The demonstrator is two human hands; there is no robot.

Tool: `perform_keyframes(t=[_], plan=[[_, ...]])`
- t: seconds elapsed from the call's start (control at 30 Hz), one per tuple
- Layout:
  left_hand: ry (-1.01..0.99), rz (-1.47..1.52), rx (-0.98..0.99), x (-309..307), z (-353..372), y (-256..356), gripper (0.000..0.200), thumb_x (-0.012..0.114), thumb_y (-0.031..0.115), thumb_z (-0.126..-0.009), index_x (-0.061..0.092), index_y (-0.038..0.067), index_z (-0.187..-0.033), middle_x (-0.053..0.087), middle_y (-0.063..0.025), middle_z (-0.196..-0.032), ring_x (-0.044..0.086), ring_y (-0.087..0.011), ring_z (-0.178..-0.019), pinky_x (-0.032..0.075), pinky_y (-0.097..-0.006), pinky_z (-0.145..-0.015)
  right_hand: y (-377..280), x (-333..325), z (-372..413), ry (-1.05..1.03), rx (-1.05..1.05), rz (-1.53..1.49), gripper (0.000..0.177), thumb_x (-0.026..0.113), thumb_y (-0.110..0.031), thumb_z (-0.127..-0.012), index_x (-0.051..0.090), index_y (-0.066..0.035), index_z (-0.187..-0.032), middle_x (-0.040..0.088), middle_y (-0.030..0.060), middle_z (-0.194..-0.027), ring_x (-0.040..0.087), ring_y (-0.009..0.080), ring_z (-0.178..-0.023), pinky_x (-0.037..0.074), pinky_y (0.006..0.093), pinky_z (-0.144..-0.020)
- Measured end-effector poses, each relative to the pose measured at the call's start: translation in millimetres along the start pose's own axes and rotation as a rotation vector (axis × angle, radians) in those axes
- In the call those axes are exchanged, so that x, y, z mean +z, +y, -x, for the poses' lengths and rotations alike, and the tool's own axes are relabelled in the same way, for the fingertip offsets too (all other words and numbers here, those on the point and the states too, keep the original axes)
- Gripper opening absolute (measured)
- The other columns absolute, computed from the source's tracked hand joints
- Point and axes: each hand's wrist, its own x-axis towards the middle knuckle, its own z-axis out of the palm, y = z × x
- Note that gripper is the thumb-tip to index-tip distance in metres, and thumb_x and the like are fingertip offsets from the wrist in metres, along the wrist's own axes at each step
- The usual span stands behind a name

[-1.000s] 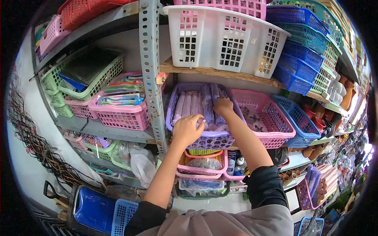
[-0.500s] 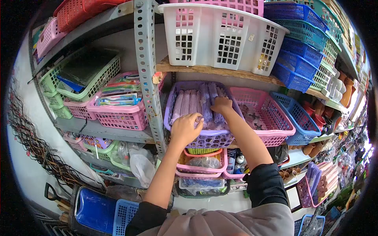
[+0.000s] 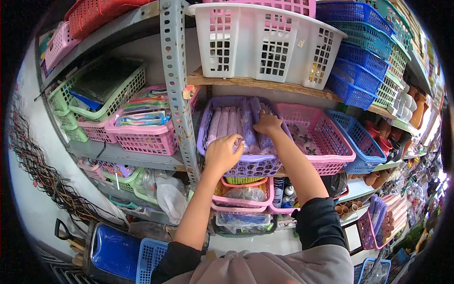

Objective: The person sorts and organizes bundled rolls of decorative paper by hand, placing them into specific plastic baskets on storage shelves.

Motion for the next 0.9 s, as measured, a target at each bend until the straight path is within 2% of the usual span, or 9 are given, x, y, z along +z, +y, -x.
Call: perform_keyframes(t=[0.13,0.23,0.3,0.4,0.53,0.6,0.73,0.9], plan=[[-0.009,-0.001,-0.005,-1.3,-0.2,1.7,0.022,0.057,0.025,-0.083,0.064,0.010,-0.097,0.067,-0.0119,-0.088,0.064,-0.0303,-0.081,0.050,-0.0396,-0.070,0.7,3.1,-3.9,-0.038,-0.041,0.038,0.074,0.056,-0.048,-0.077,0.036,-0.016,-0.141,0.050,0.0118,-0.134,0.045,0.0339,-0.126,0.039,0.0517,-0.095],[-0.007,-0.007,-0.008,-1.4,0.1,2.0,0.022,0.057,0.025,-0.083,0.064,0.010,-0.097,0.067,-0.0122,-0.089,0.064,-0.0305,-0.082,0.050,-0.0397,-0.071,2.7,12.5,-12.2,-0.022,-0.043,0.063,0.065,0.053,-0.044,-0.080,0.043,-0.014,-0.137,0.051,0.0114,-0.134,0.044,0.0325,-0.127,0.038,0.0523,-0.095],[-0.004,-0.008,-0.004,-1.7,-0.7,2.8,0.022,0.057,0.025,-0.083,0.064,0.010,-0.097,0.067,-0.0124,-0.089,0.064,-0.0307,-0.082,0.050,-0.0397,-0.071,3.6,17.8,-19.5,-0.039,-0.063,0.095,0.055,0.051,-0.042,-0.083,0.052,-0.014,-0.130,0.052,0.0111,-0.134,0.044,0.0314,-0.127,0.035,0.0527,-0.097],[-0.005,-0.002,-0.018,-2.6,-0.5,4.3,0.022,0.057,0.025,-0.083,0.064,0.009,-0.096,0.067,-0.0128,-0.089,0.064,-0.0308,-0.082,0.050,-0.0395,-0.071,5.2,25.4,-25.2,-0.019,-0.079,0.108,0.051,0.051,-0.044,-0.083,0.058,-0.013,-0.124,0.053,0.0104,-0.132,0.045,0.0310,-0.126,0.034,0.0515,-0.098],[-0.004,0.008,-0.015,-1.1,0.1,3.0,0.021,0.057,0.024,-0.083,0.065,0.009,-0.096,0.067,-0.0128,-0.088,0.064,-0.0300,-0.080,0.050,-0.0387,-0.069,7.3,28.3,-22.1,0.035,-0.091,0.112,0.054,0.052,-0.048,-0.083,0.058,-0.014,-0.123,0.054,0.0093,-0.131,0.045,0.0305,-0.125,0.034,0.0503,-0.097],[0.006,0.009,-0.017,-1.0,0.6,3.3,0.021,0.057,0.024,-0.083,0.065,0.009,-0.096,0.067,-0.0127,-0.087,0.065,-0.0297,-0.079,0.050,-0.0384,-0.069,7.8,22.3,-19.4,-0.005,-0.122,0.102,0.053,0.054,-0.046,-0.081,0.056,-0.017,-0.125,0.053,0.0107,-0.132,0.042,0.0335,-0.128,0.035,0.0555,-0.098],[0.010,0.023,-0.023,-1.8,1.1,4.8,0.021,0.057,0.023,-0.083,0.065,0.010,-0.097,0.067,-0.0124,-0.085,0.065,-0.0293,-0.078,0.050,-0.0380,-0.068,6.6,15.9,-18.2,-0.066,-0.094,0.058,0.054,0.054,-0.048,-0.081,0.056,-0.017,-0.125,0.054,0.0110,-0.131,0.043,0.0336,-0.127,0.035,0.0541,-0.098],[-0.002,0.017,-0.032,-1.0,1.0,3.8,0.022,0.057,0.024,-0.082,0.065,0.010,-0.098,0.067,-0.0123,-0.087,0.065,-0.0293,-0.079,0.050,-0.0379,-0.069,6.9,33.7,-23.8,0.067,-0.111,0.138,0.050,0.051,-0.047,-0.084,0.057,-0.019,-0.124,0.054,0.0097,-0.130,0.045,0.0325,-0.126,0.035,0.0527,-0.099]])
